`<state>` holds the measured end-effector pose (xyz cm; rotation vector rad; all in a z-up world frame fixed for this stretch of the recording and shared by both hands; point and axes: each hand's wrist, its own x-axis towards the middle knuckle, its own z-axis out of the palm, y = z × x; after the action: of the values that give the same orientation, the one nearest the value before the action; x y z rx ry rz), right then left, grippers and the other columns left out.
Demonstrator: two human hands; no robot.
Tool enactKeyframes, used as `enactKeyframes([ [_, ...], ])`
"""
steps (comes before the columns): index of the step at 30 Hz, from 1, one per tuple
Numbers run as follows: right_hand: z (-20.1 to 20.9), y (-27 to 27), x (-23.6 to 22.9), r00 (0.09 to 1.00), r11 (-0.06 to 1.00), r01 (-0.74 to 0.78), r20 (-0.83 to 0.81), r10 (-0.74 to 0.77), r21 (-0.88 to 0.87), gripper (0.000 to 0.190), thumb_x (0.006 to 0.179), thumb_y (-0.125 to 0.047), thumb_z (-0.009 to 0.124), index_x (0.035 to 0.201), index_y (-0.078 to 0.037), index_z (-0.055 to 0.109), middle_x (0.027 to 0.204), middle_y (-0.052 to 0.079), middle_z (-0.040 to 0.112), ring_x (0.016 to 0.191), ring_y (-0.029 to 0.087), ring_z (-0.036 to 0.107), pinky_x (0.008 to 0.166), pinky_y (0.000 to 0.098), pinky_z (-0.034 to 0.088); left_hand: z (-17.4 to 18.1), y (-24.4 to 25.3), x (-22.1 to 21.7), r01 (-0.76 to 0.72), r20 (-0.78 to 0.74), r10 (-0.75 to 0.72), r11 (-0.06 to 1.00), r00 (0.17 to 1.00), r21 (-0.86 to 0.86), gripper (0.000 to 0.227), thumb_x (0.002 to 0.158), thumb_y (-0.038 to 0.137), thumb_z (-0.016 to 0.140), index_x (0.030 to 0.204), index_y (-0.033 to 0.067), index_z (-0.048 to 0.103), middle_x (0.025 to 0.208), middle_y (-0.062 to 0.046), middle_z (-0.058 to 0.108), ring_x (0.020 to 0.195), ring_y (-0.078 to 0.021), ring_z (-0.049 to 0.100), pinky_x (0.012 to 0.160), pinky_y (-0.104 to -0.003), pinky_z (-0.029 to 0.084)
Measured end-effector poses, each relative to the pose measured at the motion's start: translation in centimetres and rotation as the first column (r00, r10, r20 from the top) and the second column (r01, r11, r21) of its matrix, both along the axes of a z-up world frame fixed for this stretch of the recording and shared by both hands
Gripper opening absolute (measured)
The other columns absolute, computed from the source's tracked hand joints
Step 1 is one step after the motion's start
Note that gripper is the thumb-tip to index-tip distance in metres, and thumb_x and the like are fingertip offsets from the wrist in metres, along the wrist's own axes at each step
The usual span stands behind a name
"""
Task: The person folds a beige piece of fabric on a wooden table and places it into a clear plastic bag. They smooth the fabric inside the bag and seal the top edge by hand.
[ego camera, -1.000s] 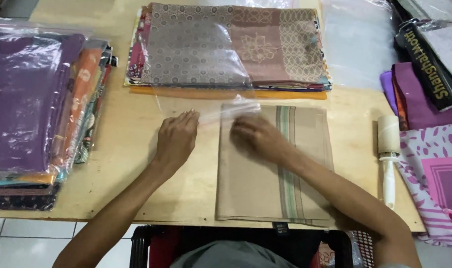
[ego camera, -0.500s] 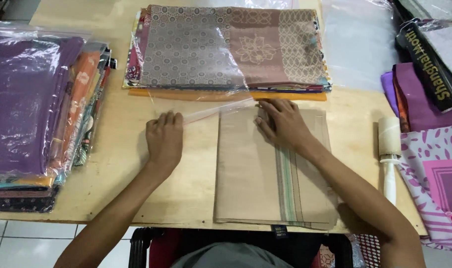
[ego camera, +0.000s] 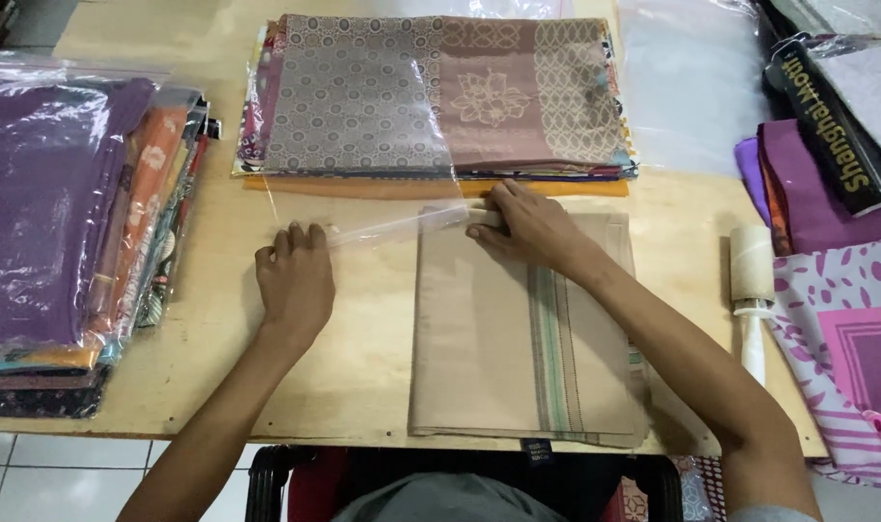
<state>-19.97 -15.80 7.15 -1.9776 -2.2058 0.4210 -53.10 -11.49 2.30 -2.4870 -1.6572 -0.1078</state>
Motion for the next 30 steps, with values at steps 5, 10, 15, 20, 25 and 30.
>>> enactKeyframes([
  [5, 1.5, -0.2, -0.2, 0.997, 0.989, 0.036, 0.077, -0.025, -0.144, 0.039, 0.099, -0.047, 0.06, 0.122, -0.015, 0.056, 0.101, 0.013, 0.07, 0.1, 0.038, 0.073, 0.087, 0.0543, 0.056, -1.8, 2.5, -0.3, -0.042, -0.004, 0.043, 0.993, 0.999, 0.108, 0.028, 0.096, 0.019, 0.061, 0.117, 0.003, 0.072, 0.098, -0.021, 0.073, 0.093, -0.0368, 0.073, 0.076, -0.048, 0.05],
  [10, 2.0, -1.1, 1.3, 0.996, 0.988, -0.018, 0.086, 0.032, -0.156, 0.028, 0.098, -0.036, 0.063, 0.117, -0.014, 0.06, 0.102, 0.014, 0.068, 0.106, 0.039, 0.069, 0.088, 0.0555, 0.056, -2.5, 4.9, -1.5, -0.115, 0.005, 0.115, 0.992, 0.993, 0.055, 0.033, 0.092, 0.006, 0.058, 0.12, -0.0049, 0.071, 0.082, -0.022, 0.075, 0.074, -0.037, 0.076, 0.067, -0.046, 0.05],
  [15, 3.1, -1.9, 2.2, 0.96, 0.975, 0.038, 0.278, 0.024, -0.217, 0.028, 0.097, -0.038, 0.063, 0.123, -0.029, 0.063, 0.099, 0.0, 0.066, 0.104, 0.026, 0.069, 0.089, 0.0482, 0.058, -2.6, 4.2, -1.6, -0.121, -0.051, 0.131, 0.98, 0.99, 0.161, 0.035, 0.089, 0.008, 0.06, 0.12, -0.0029, 0.073, 0.085, -0.02, 0.076, 0.076, -0.035, 0.077, 0.069, -0.044, 0.05],
  [20, 4.4, -4.2, 1.6, 0.916, 0.99, 0.023, 0.4, 0.034, -0.137, 0.025, 0.099, -0.033, 0.062, 0.124, -0.029, 0.061, 0.098, 0.001, 0.064, 0.099, 0.024, 0.069, 0.086, 0.0451, 0.06, -0.6, 3.6, -0.5, -0.149, -0.043, 0.148, 0.989, 0.988, -0.005, 0.042, 0.09, 0.009, 0.059, 0.127, -0.0092, 0.067, 0.097, -0.028, 0.075, 0.087, -0.0405, 0.076, 0.077, -0.048, 0.051],
  [25, 5.8, -7.8, 1.1, 0.892, 0.995, 0.017, 0.452, 0.03, -0.1, 0.021, 0.101, -0.03, 0.06, 0.122, -0.031, 0.058, 0.097, 0.0, 0.063, 0.09, 0.021, 0.07, 0.077, 0.0397, 0.062, 0.6, 4.2, 0.0, -0.185, -0.082, 0.18, 0.981, 0.98, -0.057, 0.047, 0.088, 0.009, 0.061, 0.129, -0.0154, 0.062, 0.092, -0.027, 0.075, 0.084, -0.0393, 0.076, 0.074, -0.047, 0.053],
  [30, 3.8, -13.0, 0.3, 0.916, 0.968, -0.244, 0.344, 0.207, 0.065, 0.028, 0.094, -0.006, 0.063, 0.118, -0.02, 0.062, 0.091, 0.007, 0.058, 0.084, 0.027, 0.065, 0.067, 0.0378, 0.06, 10.2, -0.7, 3.5, 0.067, 0.381, 0.054, 0.952, 0.923, -0.298, 0.044, 0.092, 0.001, 0.06, 0.134, -0.0131, 0.058, 0.109, -0.036, 0.068, 0.104, -0.0573, 0.068, 0.085, -0.07, 0.05],
])
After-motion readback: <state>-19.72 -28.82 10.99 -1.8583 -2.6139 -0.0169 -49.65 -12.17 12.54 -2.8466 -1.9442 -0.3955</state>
